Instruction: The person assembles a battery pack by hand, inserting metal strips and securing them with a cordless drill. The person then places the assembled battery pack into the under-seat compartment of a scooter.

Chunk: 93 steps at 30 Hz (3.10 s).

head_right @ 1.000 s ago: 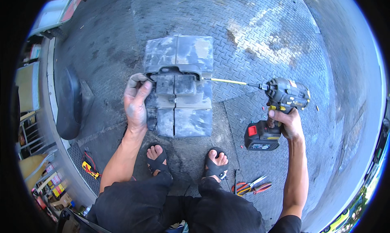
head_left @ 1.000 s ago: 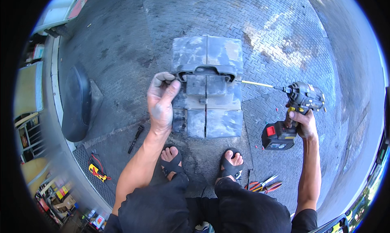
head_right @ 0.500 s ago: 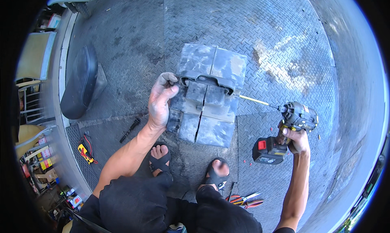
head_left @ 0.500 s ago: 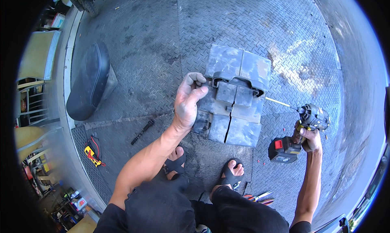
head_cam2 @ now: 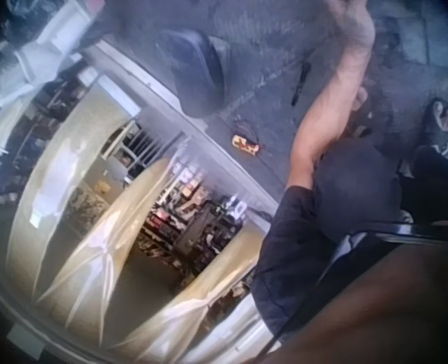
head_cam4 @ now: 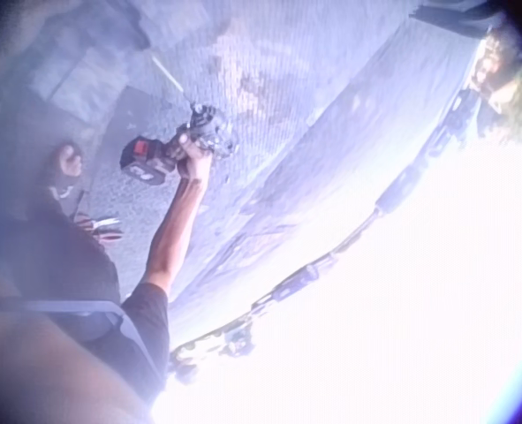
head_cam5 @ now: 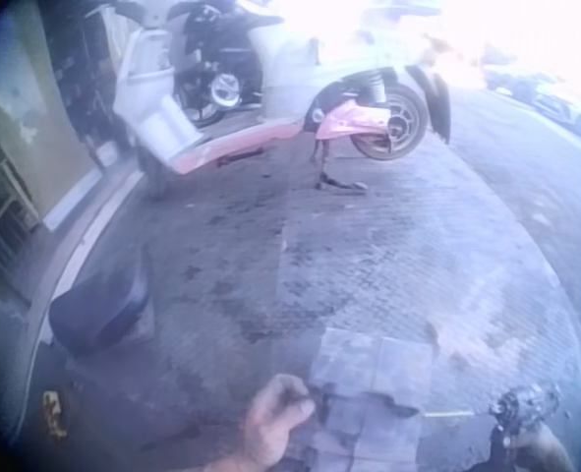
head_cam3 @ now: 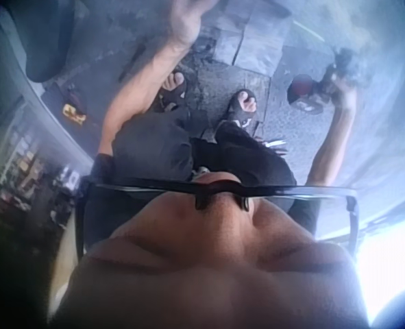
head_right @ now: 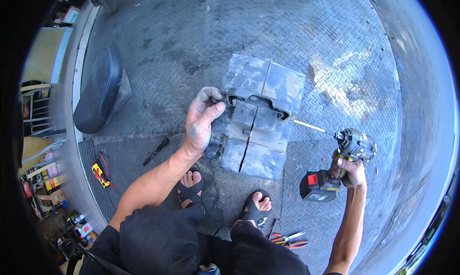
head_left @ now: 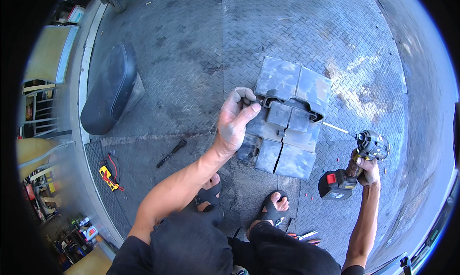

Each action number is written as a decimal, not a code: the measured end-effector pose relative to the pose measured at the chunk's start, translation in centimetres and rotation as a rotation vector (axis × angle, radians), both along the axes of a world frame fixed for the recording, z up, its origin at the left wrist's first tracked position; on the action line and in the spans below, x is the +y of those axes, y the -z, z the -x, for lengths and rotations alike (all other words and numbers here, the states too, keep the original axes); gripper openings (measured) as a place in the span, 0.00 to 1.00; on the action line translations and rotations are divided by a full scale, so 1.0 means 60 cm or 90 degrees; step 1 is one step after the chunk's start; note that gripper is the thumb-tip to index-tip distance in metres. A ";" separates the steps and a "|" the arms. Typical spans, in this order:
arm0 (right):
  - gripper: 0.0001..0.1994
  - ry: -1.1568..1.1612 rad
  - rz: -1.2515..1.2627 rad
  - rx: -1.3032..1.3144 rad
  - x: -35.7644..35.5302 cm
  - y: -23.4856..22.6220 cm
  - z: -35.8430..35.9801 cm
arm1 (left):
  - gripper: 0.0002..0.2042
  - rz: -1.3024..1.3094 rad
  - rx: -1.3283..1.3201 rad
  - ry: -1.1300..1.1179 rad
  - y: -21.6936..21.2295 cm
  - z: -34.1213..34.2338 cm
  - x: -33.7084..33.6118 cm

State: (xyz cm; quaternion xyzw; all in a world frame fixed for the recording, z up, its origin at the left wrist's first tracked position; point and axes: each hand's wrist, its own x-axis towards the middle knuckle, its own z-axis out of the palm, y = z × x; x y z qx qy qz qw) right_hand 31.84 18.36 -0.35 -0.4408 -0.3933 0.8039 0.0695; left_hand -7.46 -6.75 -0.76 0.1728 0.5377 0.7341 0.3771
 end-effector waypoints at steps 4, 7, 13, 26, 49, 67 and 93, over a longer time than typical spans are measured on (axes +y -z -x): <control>0.24 -0.008 0.002 0.009 0.000 0.008 0.000 | 0.09 -0.012 0.006 -0.011 0.005 -0.002 0.002; 0.25 -0.029 0.003 0.022 0.001 0.007 -0.001 | 0.10 -0.008 0.004 -0.016 0.007 -0.002 0.001; 0.25 -0.017 0.035 0.049 0.000 0.005 -0.001 | 0.11 -0.005 -0.005 -0.009 0.010 0.000 0.000; 0.28 -0.045 -0.046 0.025 0.010 0.016 -0.012 | 0.11 -0.014 -0.019 -0.023 0.008 -0.002 0.004; 0.38 -0.037 -0.103 0.033 0.005 0.030 -0.003 | 0.10 -0.002 0.017 -0.033 0.012 -0.002 0.004; 0.18 0.244 0.067 -0.130 -0.180 0.044 -0.166 | 0.15 0.120 0.760 0.239 -0.153 0.020 0.054; 0.06 -0.515 -1.106 -0.352 -0.078 0.206 0.128 | 0.35 0.052 1.111 0.427 -0.109 0.109 -0.002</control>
